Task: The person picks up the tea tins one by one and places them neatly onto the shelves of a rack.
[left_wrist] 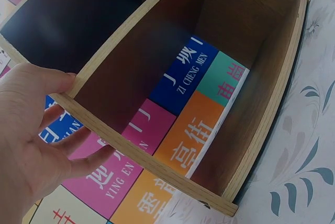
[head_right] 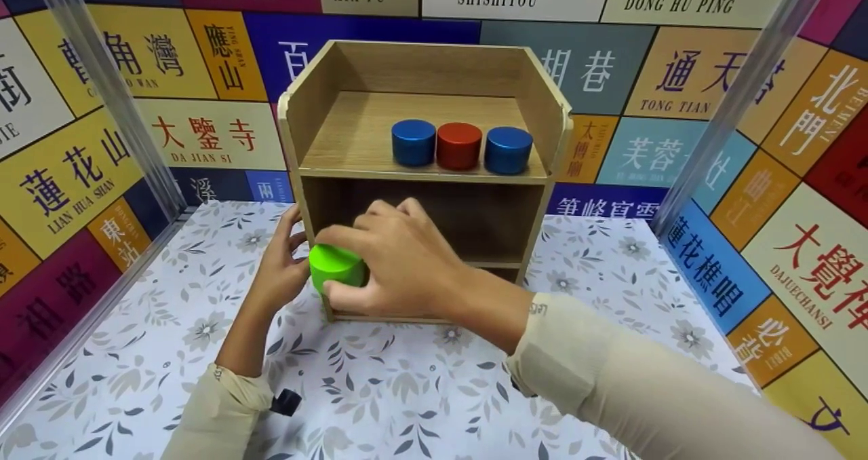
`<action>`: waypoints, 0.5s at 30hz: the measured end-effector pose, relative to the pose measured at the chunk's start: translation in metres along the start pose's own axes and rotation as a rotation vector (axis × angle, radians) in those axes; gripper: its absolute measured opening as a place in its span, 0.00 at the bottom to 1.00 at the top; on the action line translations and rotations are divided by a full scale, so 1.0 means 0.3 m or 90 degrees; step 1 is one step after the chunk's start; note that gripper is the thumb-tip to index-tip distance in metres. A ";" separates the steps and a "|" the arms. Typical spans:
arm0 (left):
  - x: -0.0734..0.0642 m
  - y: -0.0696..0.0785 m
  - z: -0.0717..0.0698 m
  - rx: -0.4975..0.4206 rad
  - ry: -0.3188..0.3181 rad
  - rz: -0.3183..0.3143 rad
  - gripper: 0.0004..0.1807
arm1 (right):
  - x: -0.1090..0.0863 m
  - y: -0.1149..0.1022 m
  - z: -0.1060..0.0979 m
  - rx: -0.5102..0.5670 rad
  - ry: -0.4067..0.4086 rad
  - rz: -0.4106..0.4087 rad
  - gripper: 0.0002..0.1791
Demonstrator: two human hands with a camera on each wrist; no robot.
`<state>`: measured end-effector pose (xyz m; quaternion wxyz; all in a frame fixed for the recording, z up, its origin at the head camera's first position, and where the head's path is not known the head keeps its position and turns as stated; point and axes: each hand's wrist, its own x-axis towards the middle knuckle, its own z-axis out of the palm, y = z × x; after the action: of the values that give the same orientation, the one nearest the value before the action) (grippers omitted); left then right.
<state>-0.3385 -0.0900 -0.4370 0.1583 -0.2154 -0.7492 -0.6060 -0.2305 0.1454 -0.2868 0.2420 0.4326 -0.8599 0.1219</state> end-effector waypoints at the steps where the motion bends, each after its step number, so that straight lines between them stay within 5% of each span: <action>1: 0.000 -0.001 0.000 -0.001 -0.002 0.001 0.46 | 0.009 0.002 -0.010 0.000 0.004 -0.003 0.26; 15: 0.002 -0.009 0.001 -0.016 0.004 0.001 0.46 | 0.153 0.091 -0.121 -0.015 0.057 -0.045 0.27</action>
<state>-0.3405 -0.0902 -0.4391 0.1584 -0.2165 -0.7410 -0.6156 -0.2645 0.1455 -0.2319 0.2894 0.4540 -0.8338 0.1220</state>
